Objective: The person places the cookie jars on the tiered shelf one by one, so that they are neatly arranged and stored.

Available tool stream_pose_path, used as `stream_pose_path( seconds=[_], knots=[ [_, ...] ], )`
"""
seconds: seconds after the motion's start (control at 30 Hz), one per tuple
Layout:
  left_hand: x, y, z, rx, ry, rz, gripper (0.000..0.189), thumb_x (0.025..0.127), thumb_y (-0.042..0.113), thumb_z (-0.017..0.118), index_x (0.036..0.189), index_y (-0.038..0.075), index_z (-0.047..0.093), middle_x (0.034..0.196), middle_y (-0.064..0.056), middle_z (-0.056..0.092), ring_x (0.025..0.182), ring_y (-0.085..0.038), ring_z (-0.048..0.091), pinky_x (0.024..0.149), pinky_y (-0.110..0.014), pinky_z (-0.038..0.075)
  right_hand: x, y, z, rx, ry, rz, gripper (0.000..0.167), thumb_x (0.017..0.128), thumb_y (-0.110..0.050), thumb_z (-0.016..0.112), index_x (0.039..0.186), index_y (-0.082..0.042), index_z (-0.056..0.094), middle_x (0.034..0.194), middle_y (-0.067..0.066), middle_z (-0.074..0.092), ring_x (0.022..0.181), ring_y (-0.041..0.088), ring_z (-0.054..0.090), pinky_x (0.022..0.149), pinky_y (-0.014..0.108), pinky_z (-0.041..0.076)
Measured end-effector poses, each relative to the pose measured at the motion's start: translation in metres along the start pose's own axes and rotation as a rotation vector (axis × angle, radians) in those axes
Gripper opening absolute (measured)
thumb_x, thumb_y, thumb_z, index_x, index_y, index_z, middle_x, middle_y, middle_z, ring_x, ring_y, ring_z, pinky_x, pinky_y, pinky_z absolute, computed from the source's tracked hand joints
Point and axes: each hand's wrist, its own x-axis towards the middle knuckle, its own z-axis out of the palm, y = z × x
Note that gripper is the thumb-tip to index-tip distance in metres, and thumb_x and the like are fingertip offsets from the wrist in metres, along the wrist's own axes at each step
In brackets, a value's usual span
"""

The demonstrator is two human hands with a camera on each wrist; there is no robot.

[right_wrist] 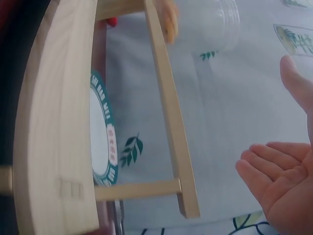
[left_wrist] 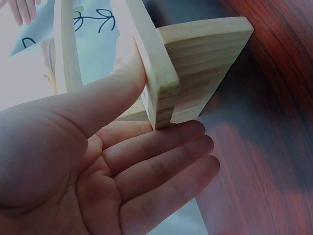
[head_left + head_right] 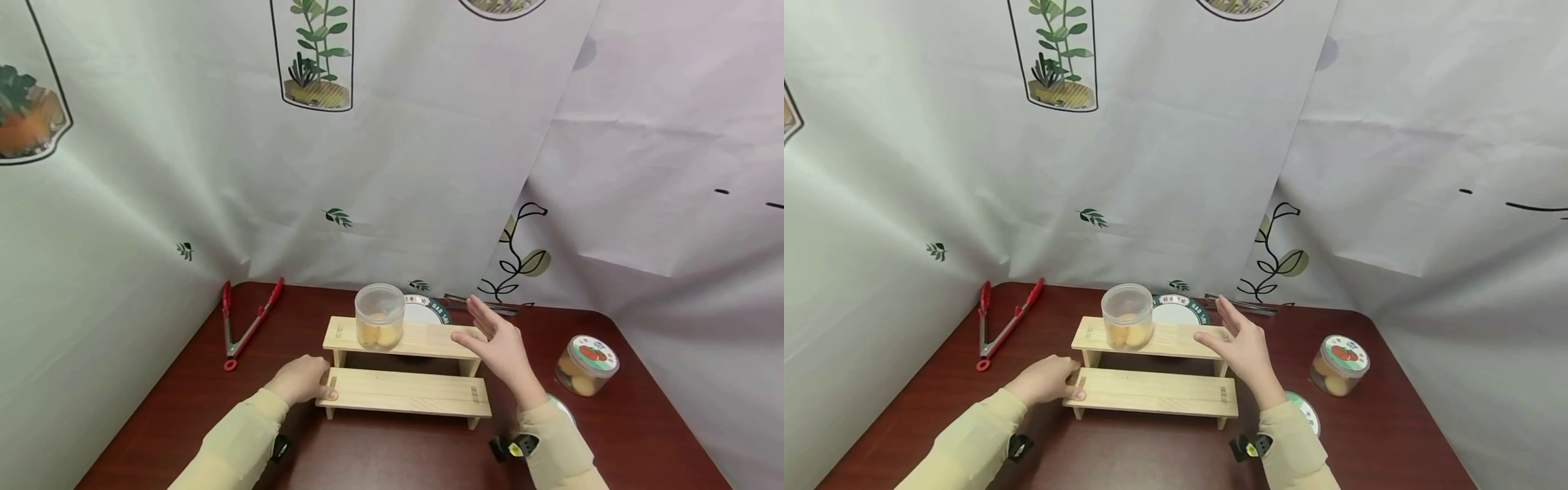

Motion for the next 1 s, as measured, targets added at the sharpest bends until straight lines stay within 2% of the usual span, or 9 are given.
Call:
stream_pose_path(
  seconds=[0.17, 0.33, 0.5, 0.67, 0.77, 0.9, 1.0],
  knots=[
    [0.000, 0.001, -0.001, 0.005, -0.005, 0.003, 0.033, 0.071, 0.032, 0.081, 0.082, 0.006, 0.065, 0.063, -0.001, 0.052, 0.060, -0.016, 0.044, 0.059, -0.034, 0.038, -0.006, 0.005, -0.013, -0.052, 0.024, -0.009, 0.078, 0.080, -0.031, 0.077, 0.145, -0.011, 0.038, 0.144, 0.010, 0.045, 0.129, 0.026, 0.045, 0.098, 0.036, 0.041],
    [-0.001, 0.002, -0.002, 0.004, -0.006, -0.001, 0.032, 0.071, 0.032, 0.082, 0.079, 0.006, 0.064, 0.061, -0.001, 0.050, 0.059, -0.017, 0.042, 0.058, -0.034, 0.037, -0.012, 0.015, -0.027, -0.123, 0.058, -0.003, 0.078, 0.081, -0.033, 0.076, 0.145, -0.012, 0.036, 0.143, 0.009, 0.046, 0.128, 0.026, 0.047, 0.095, 0.027, 0.041],
    [-0.001, 0.002, -0.001, -0.001, 0.007, 0.012, 0.032, 0.071, 0.031, 0.082, 0.079, 0.006, 0.063, 0.061, 0.000, 0.049, 0.059, -0.016, 0.042, 0.058, -0.033, 0.036, -0.022, 0.023, -0.041, -0.163, 0.065, 0.042, 0.078, 0.081, -0.035, 0.075, 0.146, -0.015, 0.036, 0.142, 0.008, 0.047, 0.126, 0.025, 0.049, 0.090, 0.014, 0.040],
    [-0.001, 0.000, -0.001, -0.006, 0.009, 0.008, 0.032, 0.071, 0.031, 0.082, 0.078, 0.006, 0.063, 0.060, -0.001, 0.048, 0.059, -0.016, 0.041, 0.058, -0.033, 0.035, -0.031, 0.029, -0.056, -0.151, 0.059, 0.079, 0.079, 0.083, -0.033, 0.074, 0.147, -0.014, 0.033, 0.143, 0.012, 0.045, 0.127, 0.029, 0.047, 0.093, 0.023, 0.041],
    [-0.001, 0.000, -0.002, -0.003, 0.005, 0.008, 0.032, 0.071, 0.031, 0.082, 0.078, 0.007, 0.063, 0.060, -0.001, 0.048, 0.060, -0.016, 0.041, 0.058, -0.033, 0.035, -0.035, 0.034, -0.065, -0.153, 0.071, 0.107, 0.079, 0.083, -0.033, 0.074, 0.148, -0.015, 0.031, 0.144, 0.011, 0.044, 0.128, 0.031, 0.045, 0.092, 0.016, 0.041],
    [0.000, 0.000, -0.001, -0.010, 0.002, 0.012, 0.031, 0.071, 0.031, 0.082, 0.076, 0.007, 0.062, 0.060, 0.000, 0.048, 0.059, -0.016, 0.041, 0.058, -0.032, 0.035, -0.041, 0.041, -0.079, -0.197, 0.087, 0.133, 0.081, 0.084, -0.034, 0.073, 0.149, -0.014, 0.029, 0.145, 0.011, 0.043, 0.129, 0.033, 0.044, 0.084, 0.004, 0.036],
    [0.000, 0.001, -0.002, -0.012, -0.001, 0.016, 0.031, 0.071, 0.031, 0.082, 0.075, 0.007, 0.062, 0.060, 0.000, 0.048, 0.059, -0.016, 0.040, 0.058, -0.032, 0.034, -0.045, 0.045, -0.088, -0.234, 0.076, 0.140, 0.083, 0.084, -0.034, 0.072, 0.150, -0.013, 0.025, 0.146, 0.013, 0.041, 0.129, 0.036, 0.042, 0.087, 0.006, 0.037]
  ],
)
